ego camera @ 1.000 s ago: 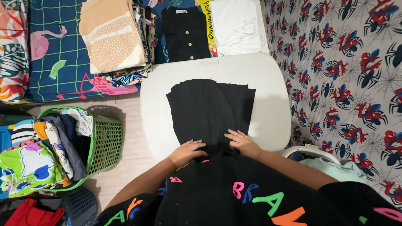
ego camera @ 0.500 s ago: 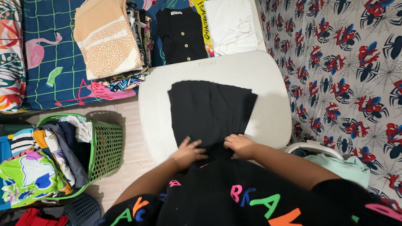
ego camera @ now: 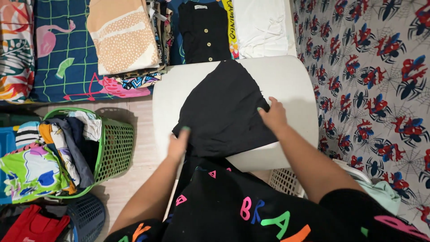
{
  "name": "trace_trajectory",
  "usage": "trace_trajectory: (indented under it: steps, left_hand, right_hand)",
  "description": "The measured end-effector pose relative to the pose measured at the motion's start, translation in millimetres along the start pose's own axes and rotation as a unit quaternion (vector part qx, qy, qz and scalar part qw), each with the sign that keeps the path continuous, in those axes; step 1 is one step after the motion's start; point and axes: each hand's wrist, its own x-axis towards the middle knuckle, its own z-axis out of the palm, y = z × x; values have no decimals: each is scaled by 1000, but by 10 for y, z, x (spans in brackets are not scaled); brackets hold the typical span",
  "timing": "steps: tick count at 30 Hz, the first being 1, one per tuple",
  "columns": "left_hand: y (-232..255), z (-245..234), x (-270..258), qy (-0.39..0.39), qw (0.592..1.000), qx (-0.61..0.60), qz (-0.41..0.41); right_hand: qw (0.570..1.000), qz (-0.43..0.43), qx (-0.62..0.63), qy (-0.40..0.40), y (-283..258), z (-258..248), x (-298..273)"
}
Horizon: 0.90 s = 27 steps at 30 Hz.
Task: Folding various items of clothing from a laundry basket onto a small white folding table.
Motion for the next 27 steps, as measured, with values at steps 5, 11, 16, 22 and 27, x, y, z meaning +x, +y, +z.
trace_trajectory:
  steps: [5,11,16,22,27]
  left_hand:
    - [-133,360,59,-6,999,-31,-2]
    - [28,308,446,22,997,43,60]
    - [347,348,675,21,992,14,123]
    - [534,335,721,38,993,0,110]
    - [618,300,468,72,991,46,105]
  right_hand:
    - [987,84,-61,-126,228,80,155]
    - [989,87,-60,-100,205,129,69]
    - [983,138,-48,-114,-29,12,102]
    - [983,149,34,-100,223,144,199]
    - [984,115,82,-108,347,2,90]
